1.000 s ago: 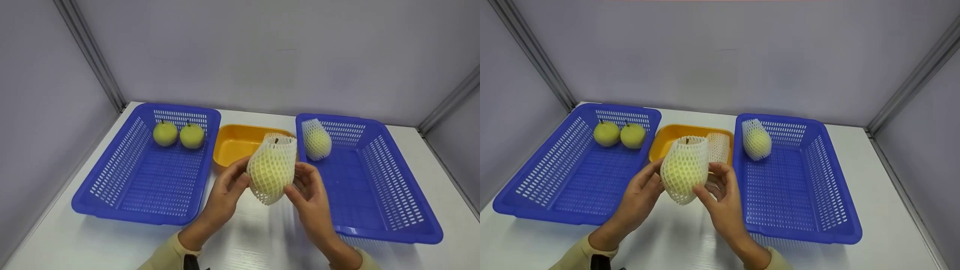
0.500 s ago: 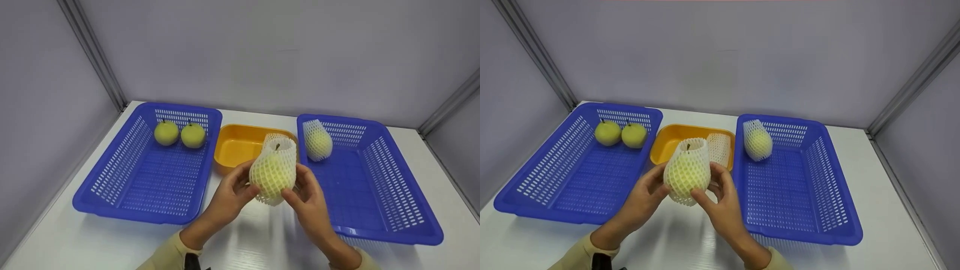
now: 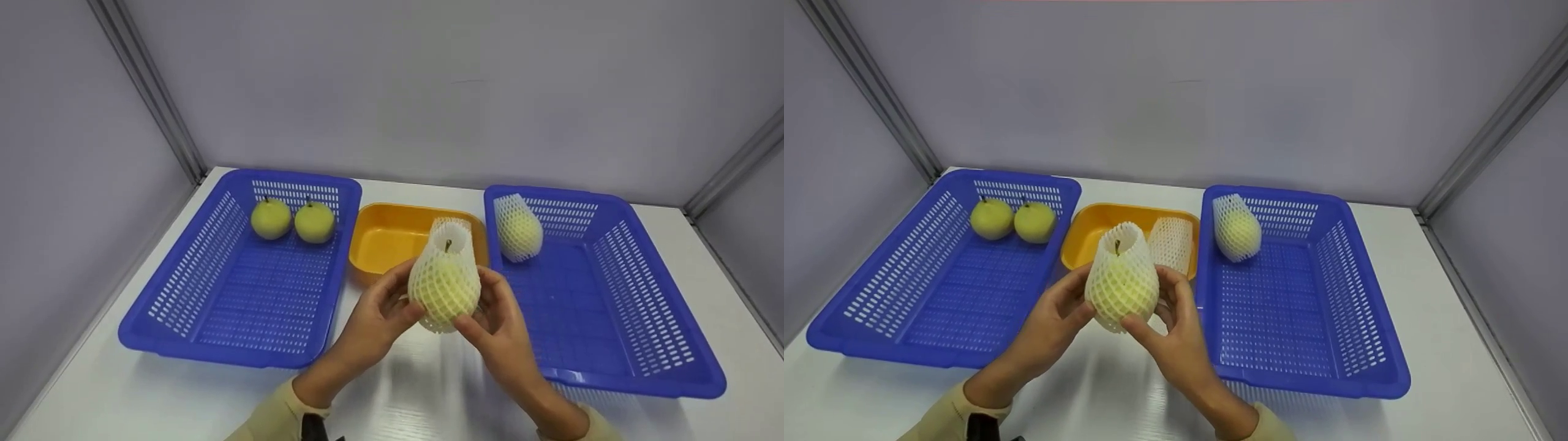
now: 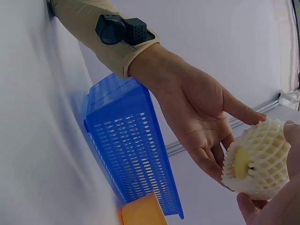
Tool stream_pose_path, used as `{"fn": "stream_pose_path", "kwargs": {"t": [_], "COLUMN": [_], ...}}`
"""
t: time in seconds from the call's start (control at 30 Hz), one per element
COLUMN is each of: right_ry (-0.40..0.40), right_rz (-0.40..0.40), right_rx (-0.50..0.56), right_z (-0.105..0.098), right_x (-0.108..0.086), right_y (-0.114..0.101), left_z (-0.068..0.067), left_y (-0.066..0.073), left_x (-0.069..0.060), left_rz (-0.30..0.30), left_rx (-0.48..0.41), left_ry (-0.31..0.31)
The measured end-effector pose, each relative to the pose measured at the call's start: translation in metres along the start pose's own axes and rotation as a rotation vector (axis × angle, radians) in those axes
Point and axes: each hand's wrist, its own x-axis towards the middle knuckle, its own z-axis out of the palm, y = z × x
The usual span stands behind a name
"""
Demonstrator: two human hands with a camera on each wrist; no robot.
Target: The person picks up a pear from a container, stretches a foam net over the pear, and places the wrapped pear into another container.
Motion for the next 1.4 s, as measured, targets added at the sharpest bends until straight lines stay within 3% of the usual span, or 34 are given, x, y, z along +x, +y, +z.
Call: {"fn": "stream_pose_path", "kwargs": {"t": [0.13,0.3,0.43,0.8,0.9,1.0,1.17,1.27,1.4], "right_ry": [-0.003,0.048,0.036,-0.076,-0.156,-0.27,-0.435,-0.466,-0.462], "right_rz": [-0.006,0.024,0.017,0.009,-0.036,-0.133,-0.291,-0.342,-0.369], "right_rx": [-0.008,-0.046,-0.05,-0.095,-0.142,-0.184,-0.273,-0.353,-0.427], "right_z": [-0.002,-0.003,-0.001,-0.006,-0.011,-0.017,-0.024,-0.026,-0.025], "right_x": [0.003,0.004,0.003,0.002,0.003,0.004,0.004,0.004,0.003], "right_y": [0.002,0.0,-0.003,-0.008,-0.013,-0.018,-0.022,-0.023,-0.024], "left_z": [-0.001,-0.003,-0.003,-0.005,-0.008,-0.009,-0.011,-0.012,-0.013], "left_y": [0.001,0.004,0.002,0.004,0.009,0.013,0.015,0.016,0.016], "left_x": [-0.001,-0.002,-0.001,-0.001,-0.001,-0.001,-0.002,-0.003,-0.002], "left_rz": [-0.001,0.008,0.009,-0.032,0.003,0.068,0.219,0.291,0.32], "left_rx": [0.023,0.069,0.036,0.124,0.114,0.114,0.221,0.32,0.373], "left_ry": [-0.006,0.042,0.058,-0.038,-0.087,-0.148,-0.221,-0.235,-0.246]}}
